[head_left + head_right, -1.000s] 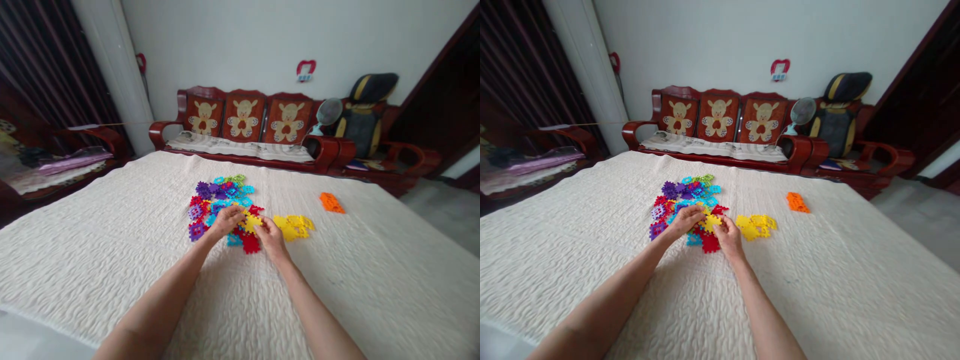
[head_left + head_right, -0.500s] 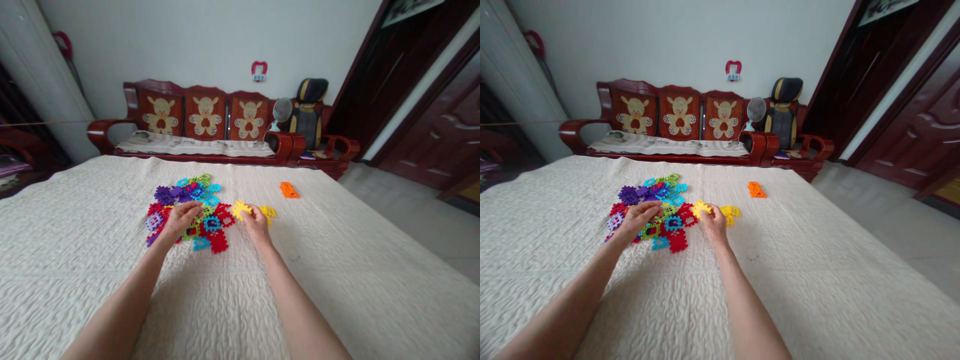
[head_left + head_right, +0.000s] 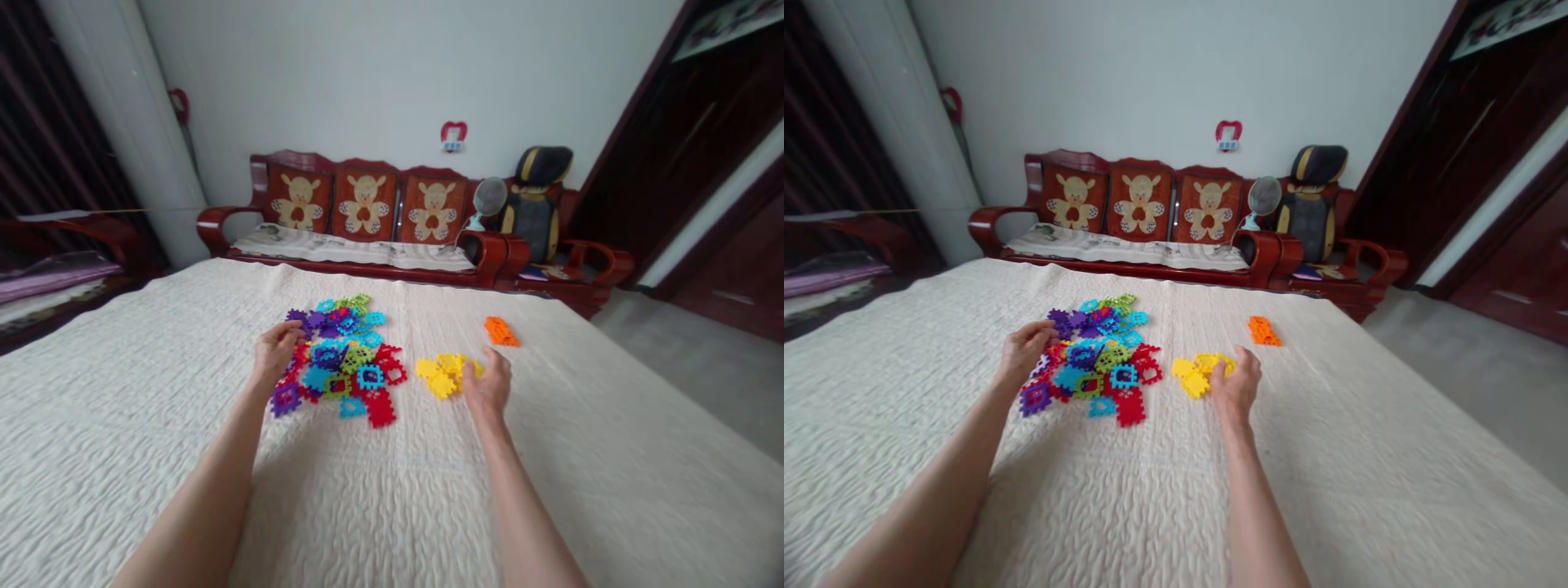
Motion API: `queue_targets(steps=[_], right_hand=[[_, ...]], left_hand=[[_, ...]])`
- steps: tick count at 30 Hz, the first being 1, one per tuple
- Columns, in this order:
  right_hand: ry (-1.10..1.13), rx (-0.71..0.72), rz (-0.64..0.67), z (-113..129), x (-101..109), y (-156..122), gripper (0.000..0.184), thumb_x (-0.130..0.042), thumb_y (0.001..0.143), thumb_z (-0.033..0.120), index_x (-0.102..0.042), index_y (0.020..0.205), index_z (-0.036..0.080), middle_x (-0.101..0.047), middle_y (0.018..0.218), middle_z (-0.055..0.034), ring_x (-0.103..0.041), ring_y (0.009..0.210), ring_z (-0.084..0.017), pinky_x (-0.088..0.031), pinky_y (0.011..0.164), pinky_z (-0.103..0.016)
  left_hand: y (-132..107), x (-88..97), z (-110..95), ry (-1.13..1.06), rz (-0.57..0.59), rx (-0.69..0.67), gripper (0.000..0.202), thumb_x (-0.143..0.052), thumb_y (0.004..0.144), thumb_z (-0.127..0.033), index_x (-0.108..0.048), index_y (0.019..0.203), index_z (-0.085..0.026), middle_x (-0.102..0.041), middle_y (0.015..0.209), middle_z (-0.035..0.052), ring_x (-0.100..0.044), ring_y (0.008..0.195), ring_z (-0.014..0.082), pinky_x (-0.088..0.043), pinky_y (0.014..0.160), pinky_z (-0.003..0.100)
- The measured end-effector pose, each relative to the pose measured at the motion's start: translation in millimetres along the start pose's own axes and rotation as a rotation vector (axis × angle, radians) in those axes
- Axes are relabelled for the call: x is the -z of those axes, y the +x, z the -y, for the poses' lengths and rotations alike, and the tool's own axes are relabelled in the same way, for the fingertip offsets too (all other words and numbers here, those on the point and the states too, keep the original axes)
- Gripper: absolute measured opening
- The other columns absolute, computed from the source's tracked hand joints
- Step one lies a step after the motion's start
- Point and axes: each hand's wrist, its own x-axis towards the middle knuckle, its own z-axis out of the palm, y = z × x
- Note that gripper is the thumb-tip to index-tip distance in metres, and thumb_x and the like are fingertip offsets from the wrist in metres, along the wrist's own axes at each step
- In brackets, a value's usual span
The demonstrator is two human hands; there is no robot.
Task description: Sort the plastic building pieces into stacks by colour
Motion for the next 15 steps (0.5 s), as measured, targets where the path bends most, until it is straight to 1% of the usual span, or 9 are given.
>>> queue_targets(steps=[2,4,6,7,9,11,13,15], right_hand=[[0.085,0.117,0.050,15,-9,-10,0.038,-0.049,0.081,0.031,-0.061,0.113,0.015,-0.065,0.112,-0.0177,-0.060,0.108,-0.030,-0.047,0.097,-0.049],[0.189,0.214,0.167,33,-19,-25,0.031,-0.047,0.085,0.029,-0.063,0.110,0.018,-0.067,0.107,-0.0146,-0.062,0.103,-0.027,-0.051,0.092,-0.044],[0.273,0.282,0.289,49,-29,-42,0.028,-0.046,0.087,0.026,-0.064,0.108,0.020,-0.069,0.104,-0.0127,-0.064,0.100,-0.024,-0.053,0.089,-0.040],[0.301,0.309,0.343,55,-33,-50,0.028,-0.045,0.087,0.024,-0.065,0.107,0.020,-0.070,0.103,-0.0119,-0.065,0.099,-0.024,-0.054,0.088,-0.038],[0.335,0.351,0.431,62,-39,-62,0.028,-0.045,0.087,0.021,-0.065,0.106,0.021,-0.071,0.101,-0.0106,-0.066,0.097,-0.023,-0.055,0.087,-0.037],[0.345,0.379,0.499,63,-42,-69,0.028,-0.045,0.086,0.019,-0.066,0.106,0.021,-0.071,0.101,-0.0097,-0.067,0.096,-0.022,-0.055,0.086,-0.036],[0.337,0.385,0.527,61,-44,-71,0.027,-0.045,0.086,0.019,-0.066,0.103,0.021,-0.071,0.100,-0.0092,-0.068,0.095,-0.022,-0.055,0.085,-0.036],[0.323,0.382,0.525,58,-46,-71,0.027,-0.044,0.086,0.019,-0.066,0.102,0.021,-0.072,0.100,-0.0093,-0.068,0.095,-0.022,-0.056,0.085,-0.036]], left_hand=[[6,12.4,4,0.131,-0.067,-0.053,0.042,-0.057,0.066,-0.041,-0.073,0.094,-0.015,-0.069,0.066,0.0022,-0.063,0.063,0.0168,-0.048,0.060,0.026],[9,23.2,6,0.298,-0.099,-0.091,0.041,-0.056,0.070,-0.039,-0.074,0.098,-0.016,-0.069,0.066,0.0017,-0.064,0.065,0.0180,-0.048,0.063,0.027],[8,28.2,5,0.450,-0.083,-0.136,0.037,-0.054,0.075,-0.036,-0.075,0.100,-0.018,-0.073,0.073,0.0034,-0.066,0.071,0.0199,-0.050,0.069,0.029],[7,28.0,4,0.514,-0.060,-0.168,0.036,-0.053,0.078,-0.034,-0.076,0.101,-0.019,-0.075,0.079,0.0048,-0.068,0.076,0.0210,-0.050,0.073,0.030],[6,22.4,1,0.630,0.009,-0.250,0.033,-0.051,0.082,-0.029,-0.077,0.102,-0.020,-0.076,0.092,0.0076,-0.069,0.087,0.0236,-0.051,0.081,0.033],[8,12.5,-1,0.751,0.113,-0.324,0.033,-0.051,0.083,-0.023,-0.077,0.103,-0.020,-0.076,0.101,0.0099,-0.068,0.096,0.0259,-0.050,0.089,0.036],[14,2.2,-2,0.874,0.250,-0.347,0.032,-0.052,0.080,-0.017,-0.077,0.100,-0.018,-0.075,0.104,0.0126,-0.067,0.099,0.0276,-0.048,0.092,0.037],[22,-5.5,0,0.955,0.376,-0.325,0.029,-0.055,0.076,-0.013,-0.078,0.093,-0.017,-0.074,0.102,0.0145,-0.066,0.099,0.0281,-0.047,0.093,0.037]])
